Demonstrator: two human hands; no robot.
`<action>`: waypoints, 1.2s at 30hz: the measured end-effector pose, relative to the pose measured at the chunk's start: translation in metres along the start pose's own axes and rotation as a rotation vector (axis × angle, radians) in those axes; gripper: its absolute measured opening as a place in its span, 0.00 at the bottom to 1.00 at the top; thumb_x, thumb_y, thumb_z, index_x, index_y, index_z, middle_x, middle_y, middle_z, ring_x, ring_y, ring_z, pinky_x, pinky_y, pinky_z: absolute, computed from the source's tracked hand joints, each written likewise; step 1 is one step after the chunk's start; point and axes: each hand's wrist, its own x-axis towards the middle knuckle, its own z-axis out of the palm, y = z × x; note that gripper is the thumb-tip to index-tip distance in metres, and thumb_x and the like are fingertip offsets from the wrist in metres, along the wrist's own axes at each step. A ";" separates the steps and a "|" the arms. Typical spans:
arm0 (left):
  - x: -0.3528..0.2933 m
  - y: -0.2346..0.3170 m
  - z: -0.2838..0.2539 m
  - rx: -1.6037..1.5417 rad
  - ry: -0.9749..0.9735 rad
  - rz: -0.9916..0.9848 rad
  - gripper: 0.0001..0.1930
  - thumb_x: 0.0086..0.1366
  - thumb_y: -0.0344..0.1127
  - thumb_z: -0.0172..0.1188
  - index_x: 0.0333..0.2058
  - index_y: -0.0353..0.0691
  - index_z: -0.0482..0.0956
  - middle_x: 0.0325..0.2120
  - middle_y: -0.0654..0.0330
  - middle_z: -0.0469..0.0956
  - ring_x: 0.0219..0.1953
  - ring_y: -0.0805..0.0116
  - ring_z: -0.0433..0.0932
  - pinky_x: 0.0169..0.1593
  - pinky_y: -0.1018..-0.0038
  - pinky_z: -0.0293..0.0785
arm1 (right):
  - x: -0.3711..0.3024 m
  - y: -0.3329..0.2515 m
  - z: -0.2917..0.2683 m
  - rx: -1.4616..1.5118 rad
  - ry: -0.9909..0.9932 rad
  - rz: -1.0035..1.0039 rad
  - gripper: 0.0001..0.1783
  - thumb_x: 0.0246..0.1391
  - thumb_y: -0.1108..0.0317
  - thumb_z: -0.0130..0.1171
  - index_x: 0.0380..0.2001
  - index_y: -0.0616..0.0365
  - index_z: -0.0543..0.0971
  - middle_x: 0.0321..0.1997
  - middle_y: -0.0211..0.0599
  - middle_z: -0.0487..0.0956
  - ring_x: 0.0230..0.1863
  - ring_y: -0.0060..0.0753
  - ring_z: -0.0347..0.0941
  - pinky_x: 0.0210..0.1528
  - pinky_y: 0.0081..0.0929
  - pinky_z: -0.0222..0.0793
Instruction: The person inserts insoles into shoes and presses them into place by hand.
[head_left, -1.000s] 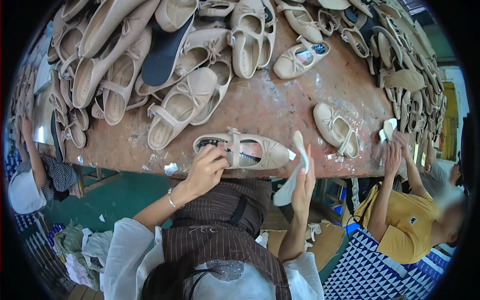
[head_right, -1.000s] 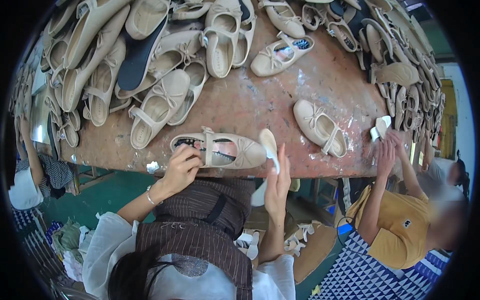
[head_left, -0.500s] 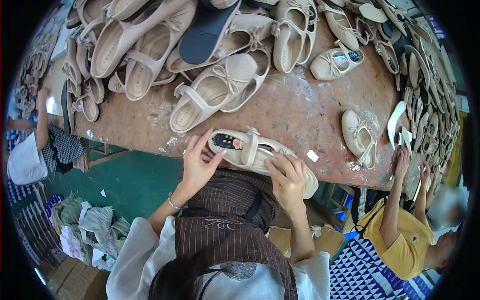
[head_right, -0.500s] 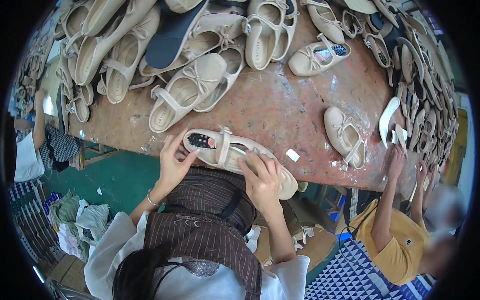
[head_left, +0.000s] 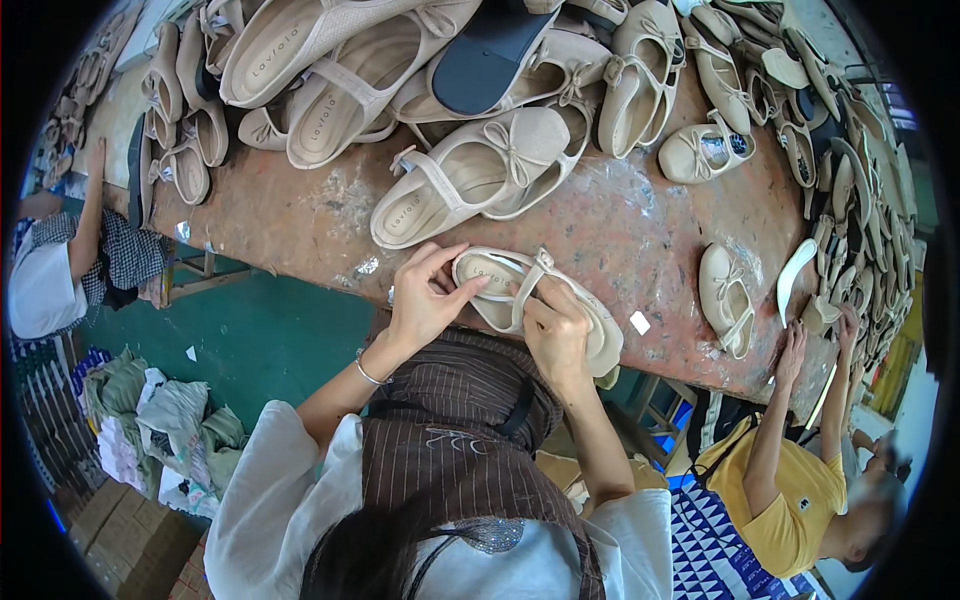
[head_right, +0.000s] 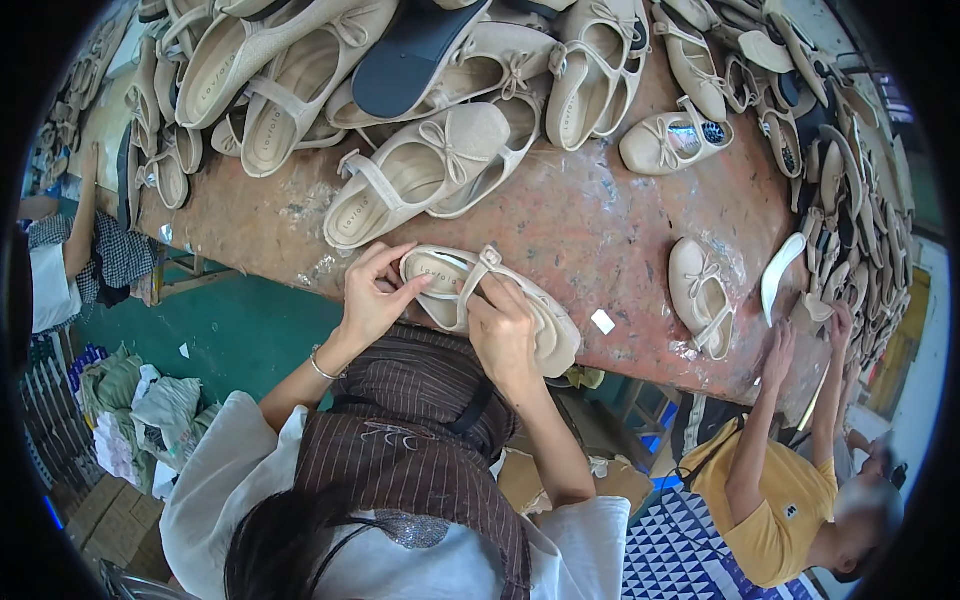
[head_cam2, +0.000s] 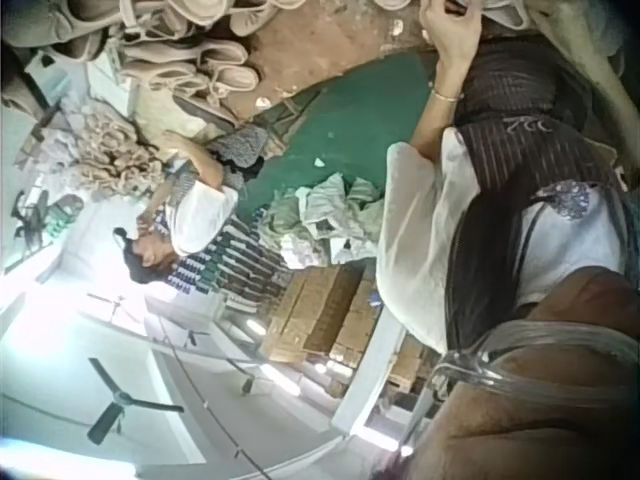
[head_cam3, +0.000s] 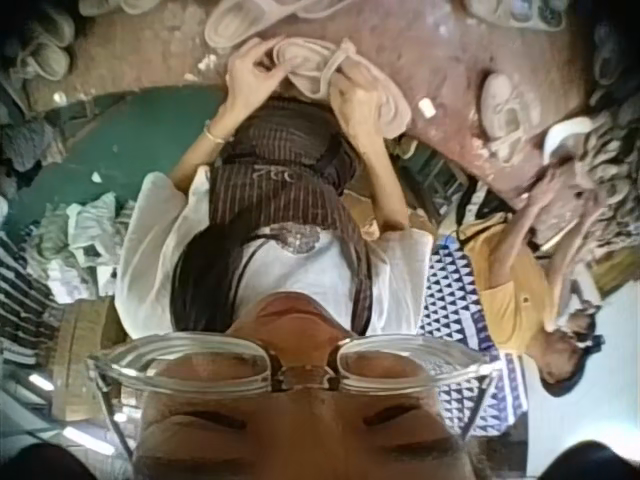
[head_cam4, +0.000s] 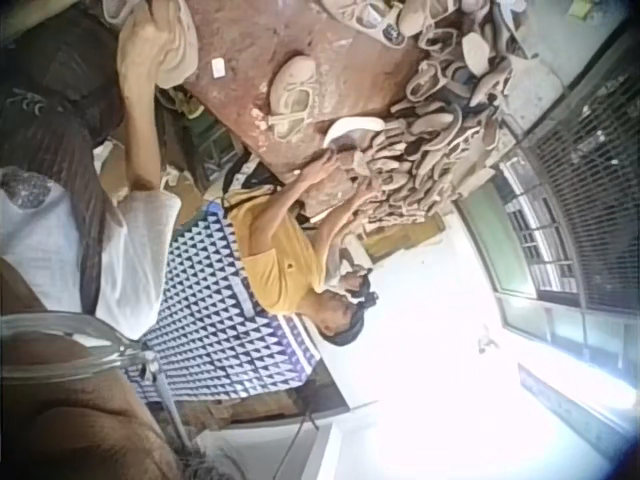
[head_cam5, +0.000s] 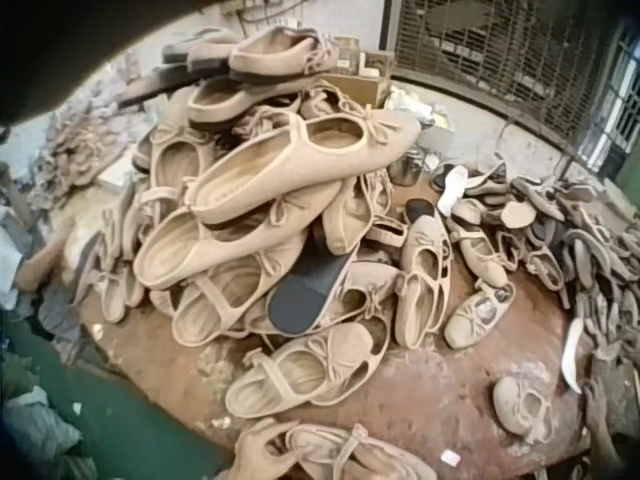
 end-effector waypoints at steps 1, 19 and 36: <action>0.001 0.000 0.001 -0.002 0.007 0.004 0.24 0.53 0.34 0.77 0.47 0.30 0.83 0.27 0.61 0.73 0.21 0.77 0.73 0.24 0.79 0.70 | 0.000 0.000 0.001 -0.012 -0.003 0.012 0.10 0.45 0.80 0.66 0.34 0.61 0.87 0.46 0.43 0.83 0.46 0.45 0.80 0.47 0.39 0.77; 0.016 0.000 0.004 0.013 -0.023 -0.170 0.08 0.59 0.27 0.67 0.37 0.33 0.83 0.20 0.55 0.78 0.19 0.68 0.75 0.26 0.72 0.70 | 0.006 0.014 0.001 -0.027 -0.421 -0.219 0.28 0.46 0.78 0.59 0.54 0.56 0.81 0.64 0.40 0.77 0.52 0.39 0.81 0.51 0.36 0.78; 0.018 0.000 0.006 0.171 0.003 0.003 0.07 0.61 0.21 0.59 0.38 0.35 0.80 0.18 0.54 0.75 0.18 0.66 0.72 0.24 0.69 0.67 | -0.006 -0.013 -0.017 -0.267 -0.254 -0.014 0.26 0.43 0.77 0.58 0.50 0.62 0.83 0.57 0.45 0.81 0.54 0.44 0.79 0.69 0.44 0.63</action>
